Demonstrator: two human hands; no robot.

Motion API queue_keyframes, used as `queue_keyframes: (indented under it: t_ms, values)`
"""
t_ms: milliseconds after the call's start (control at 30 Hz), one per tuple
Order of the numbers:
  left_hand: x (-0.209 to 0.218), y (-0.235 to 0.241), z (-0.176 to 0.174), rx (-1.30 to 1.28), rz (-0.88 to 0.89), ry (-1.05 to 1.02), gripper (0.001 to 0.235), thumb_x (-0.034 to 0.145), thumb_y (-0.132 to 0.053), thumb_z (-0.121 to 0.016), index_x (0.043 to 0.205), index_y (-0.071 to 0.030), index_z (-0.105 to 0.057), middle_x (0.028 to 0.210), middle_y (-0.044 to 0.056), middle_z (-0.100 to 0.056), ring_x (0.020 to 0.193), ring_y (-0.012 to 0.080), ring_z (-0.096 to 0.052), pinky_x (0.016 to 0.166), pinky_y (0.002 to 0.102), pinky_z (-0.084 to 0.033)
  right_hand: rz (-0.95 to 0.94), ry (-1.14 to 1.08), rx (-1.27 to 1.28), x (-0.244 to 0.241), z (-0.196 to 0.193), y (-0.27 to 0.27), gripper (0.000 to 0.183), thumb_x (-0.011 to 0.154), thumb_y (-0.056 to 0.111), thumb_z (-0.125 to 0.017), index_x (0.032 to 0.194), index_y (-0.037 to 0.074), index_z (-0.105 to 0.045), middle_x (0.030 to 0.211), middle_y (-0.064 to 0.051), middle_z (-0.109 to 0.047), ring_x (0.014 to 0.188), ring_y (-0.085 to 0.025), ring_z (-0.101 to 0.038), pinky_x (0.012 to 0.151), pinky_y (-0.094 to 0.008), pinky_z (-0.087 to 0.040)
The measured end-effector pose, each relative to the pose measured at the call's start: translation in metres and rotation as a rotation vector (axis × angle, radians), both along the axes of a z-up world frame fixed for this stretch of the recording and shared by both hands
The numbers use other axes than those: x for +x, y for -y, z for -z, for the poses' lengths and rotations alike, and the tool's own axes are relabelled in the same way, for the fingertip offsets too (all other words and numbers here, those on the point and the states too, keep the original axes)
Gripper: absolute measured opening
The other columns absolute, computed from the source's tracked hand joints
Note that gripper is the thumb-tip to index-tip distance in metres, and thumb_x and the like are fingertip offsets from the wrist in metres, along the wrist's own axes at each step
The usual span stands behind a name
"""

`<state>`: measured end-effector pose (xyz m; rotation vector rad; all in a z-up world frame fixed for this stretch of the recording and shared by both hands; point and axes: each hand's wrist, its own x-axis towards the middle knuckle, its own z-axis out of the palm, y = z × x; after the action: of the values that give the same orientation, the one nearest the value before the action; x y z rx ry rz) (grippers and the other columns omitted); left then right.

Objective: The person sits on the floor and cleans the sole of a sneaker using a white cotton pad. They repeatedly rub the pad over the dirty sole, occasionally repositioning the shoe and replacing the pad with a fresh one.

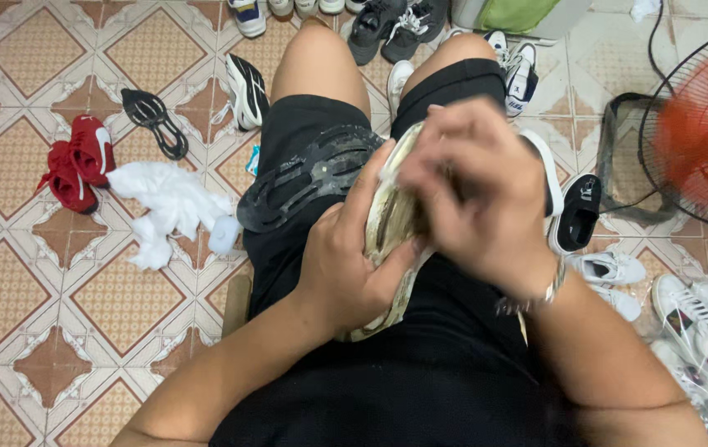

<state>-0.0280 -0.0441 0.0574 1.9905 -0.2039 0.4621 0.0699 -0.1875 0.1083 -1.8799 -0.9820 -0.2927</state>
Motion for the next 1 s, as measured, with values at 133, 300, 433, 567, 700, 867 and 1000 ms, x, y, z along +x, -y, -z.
queue_keyframes:
  t_ms: [133, 300, 433, 567, 700, 867, 1000]
  values:
    - [-0.005, 0.0, 0.001, 0.005, 0.005, -0.011, 0.08, 0.099, -0.018, -0.071, 0.163, 0.001, -0.028, 0.132, 0.025, -0.069, 0.116, 0.0375, -0.075, 0.102, 0.041, -0.059, 0.058, 0.02, -0.012, 0.008, 0.003, 0.001, 0.008, 0.09, -0.007, -0.071, 0.093, -0.003, -0.065, 0.105, -0.013, -0.059, 0.091, -0.023, -0.068, 0.079, -0.034, -0.059]
    - [-0.005, -0.001, 0.0, 0.024, -0.015, 0.05, 0.077, 0.099, -0.018, -0.071, 0.159, 0.002, -0.028, 0.13, 0.026, -0.069, 0.116, 0.0371, -0.074, 0.101, 0.039, -0.059, -0.043, 0.032, 0.012, 0.007, 0.01, 0.003, 0.01, 0.098, -0.002, -0.076, 0.101, 0.002, -0.068, 0.109, -0.008, -0.061, 0.094, -0.016, -0.07, 0.079, -0.026, -0.06]
    - [-0.006, 0.001, -0.001, 0.052, -0.012, -0.023, 0.082, 0.096, -0.018, -0.071, 0.161, 0.005, -0.026, 0.125, 0.026, -0.07, 0.109, 0.0385, -0.075, 0.098, 0.042, -0.058, -0.086, 0.036, 0.065, 0.014, 0.014, 0.002, 0.011, 0.09, -0.006, -0.073, 0.097, -0.006, -0.064, 0.106, -0.012, -0.06, 0.09, -0.018, -0.068, 0.073, -0.027, -0.059]
    - [-0.006, 0.0, -0.002, 0.024, 0.008, 0.003, 0.082, 0.095, -0.018, -0.069, 0.16, 0.006, -0.026, 0.127, 0.027, -0.07, 0.105, 0.0367, -0.077, 0.094, 0.041, -0.06, -0.048, 0.061, -0.005, 0.018, 0.012, 0.006, 0.007, 0.095, -0.007, -0.075, 0.095, -0.002, -0.069, 0.105, -0.011, -0.063, 0.091, -0.016, -0.066, 0.073, -0.024, -0.057]
    - [-0.005, 0.002, 0.0, 0.073, 0.005, 0.001, 0.082, 0.093, -0.018, -0.07, 0.158, 0.007, -0.028, 0.13, 0.029, -0.068, 0.095, 0.0368, -0.075, 0.088, 0.041, -0.058, 0.006, -0.133, 0.033, 0.012, 0.012, 0.006, 0.005, 0.094, -0.005, -0.07, 0.094, -0.004, -0.066, 0.11, -0.011, -0.059, 0.091, -0.014, -0.067, 0.074, -0.024, -0.057]
    - [-0.01, 0.001, 0.0, 0.06, -0.002, 0.027, 0.078, 0.097, -0.018, -0.07, 0.159, 0.006, -0.029, 0.127, 0.026, -0.069, 0.101, 0.0354, -0.076, 0.093, 0.04, -0.058, 0.051, -0.186, 0.062, 0.02, 0.012, 0.001, 0.005, 0.093, -0.003, -0.067, 0.091, -0.003, -0.062, 0.105, -0.009, -0.058, 0.087, -0.013, -0.07, 0.075, -0.027, -0.064]
    - [0.001, -0.004, -0.002, 0.039, -0.013, 0.023, 0.08, 0.092, -0.016, -0.068, 0.158, 0.005, -0.028, 0.126, 0.026, -0.07, 0.105, 0.0374, -0.075, 0.094, 0.04, -0.058, -0.004, 0.054, -0.08, 0.01, 0.001, 0.002, 0.007, 0.09, -0.01, -0.072, 0.092, -0.004, -0.069, 0.108, -0.013, -0.062, 0.092, -0.018, -0.067, 0.085, -0.034, -0.056]
